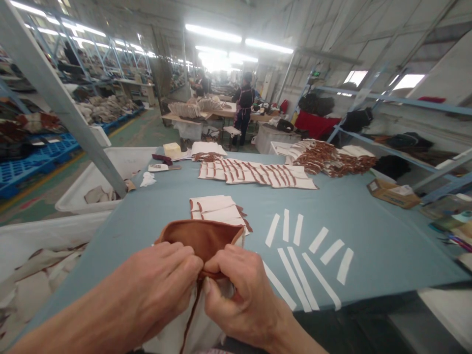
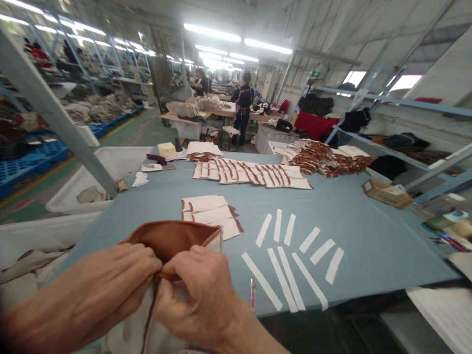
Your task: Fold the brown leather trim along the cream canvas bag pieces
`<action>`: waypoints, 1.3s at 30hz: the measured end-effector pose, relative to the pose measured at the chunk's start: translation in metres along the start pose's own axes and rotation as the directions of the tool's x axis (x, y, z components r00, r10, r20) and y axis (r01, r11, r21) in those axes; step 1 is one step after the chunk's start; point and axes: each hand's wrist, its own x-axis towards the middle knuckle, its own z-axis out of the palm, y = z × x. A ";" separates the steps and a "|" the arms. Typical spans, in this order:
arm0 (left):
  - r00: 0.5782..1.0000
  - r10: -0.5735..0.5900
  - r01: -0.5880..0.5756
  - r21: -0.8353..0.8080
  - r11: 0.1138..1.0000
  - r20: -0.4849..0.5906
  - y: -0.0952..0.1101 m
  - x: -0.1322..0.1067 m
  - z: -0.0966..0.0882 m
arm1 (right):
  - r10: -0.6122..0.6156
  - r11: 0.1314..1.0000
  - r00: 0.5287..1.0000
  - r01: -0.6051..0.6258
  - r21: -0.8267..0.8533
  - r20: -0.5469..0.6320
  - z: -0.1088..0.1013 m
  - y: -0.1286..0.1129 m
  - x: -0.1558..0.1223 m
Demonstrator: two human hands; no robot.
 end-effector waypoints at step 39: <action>0.939 -0.321 0.329 -0.604 0.726 0.125 -0.044 -0.022 0.011 | 0.306 0.770 0.797 -0.529 0.357 0.521 -0.029 0.075 0.007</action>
